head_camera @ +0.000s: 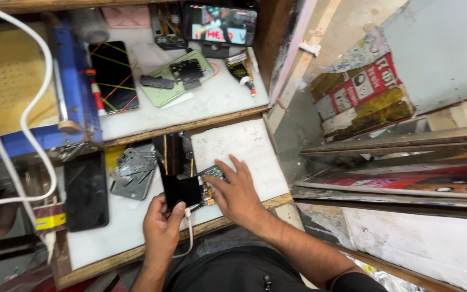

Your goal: The person holds a disassembled smartphone with a cracked screen and a charging cable attached, then sets it aside. They pick up another disassembled phone chassis, inspect the internal components, and connect a charging cable to the motherboard. The person continues to handle the phone parts on the workbench.

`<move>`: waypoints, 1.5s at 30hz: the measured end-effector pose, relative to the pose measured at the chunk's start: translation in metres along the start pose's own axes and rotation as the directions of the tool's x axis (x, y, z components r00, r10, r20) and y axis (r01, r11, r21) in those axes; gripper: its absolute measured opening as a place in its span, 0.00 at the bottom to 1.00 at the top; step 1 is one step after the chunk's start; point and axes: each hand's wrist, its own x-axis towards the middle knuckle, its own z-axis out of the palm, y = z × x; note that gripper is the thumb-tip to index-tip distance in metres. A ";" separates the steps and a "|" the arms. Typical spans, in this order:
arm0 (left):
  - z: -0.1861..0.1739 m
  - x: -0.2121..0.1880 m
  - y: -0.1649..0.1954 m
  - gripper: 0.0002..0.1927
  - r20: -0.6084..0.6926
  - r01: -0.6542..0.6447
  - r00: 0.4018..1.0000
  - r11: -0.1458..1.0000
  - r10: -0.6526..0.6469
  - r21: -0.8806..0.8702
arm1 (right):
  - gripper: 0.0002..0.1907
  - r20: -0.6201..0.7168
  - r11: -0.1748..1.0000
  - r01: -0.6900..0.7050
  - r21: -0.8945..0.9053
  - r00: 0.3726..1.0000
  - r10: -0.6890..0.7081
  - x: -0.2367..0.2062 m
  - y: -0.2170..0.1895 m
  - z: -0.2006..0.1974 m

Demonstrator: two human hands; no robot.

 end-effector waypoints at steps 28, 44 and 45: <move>0.004 -0.003 0.008 0.12 0.018 -0.034 0.999 0.999 0.034 -0.016 | 0.06 -0.155 0.947 0.059 0.314 0.988 -0.010 -0.007 0.032 0.000; 0.004 -0.001 0.007 0.12 0.025 -0.059 0.998 0.998 0.059 -0.016 | 0.07 -0.170 0.830 0.051 0.556 0.984 0.054 -0.008 0.022 -0.014; 0.003 -0.001 0.007 0.12 0.021 -0.057 0.998 0.998 0.057 -0.006 | 0.06 -0.173 0.801 0.074 0.594 0.984 0.037 -0.008 0.019 -0.018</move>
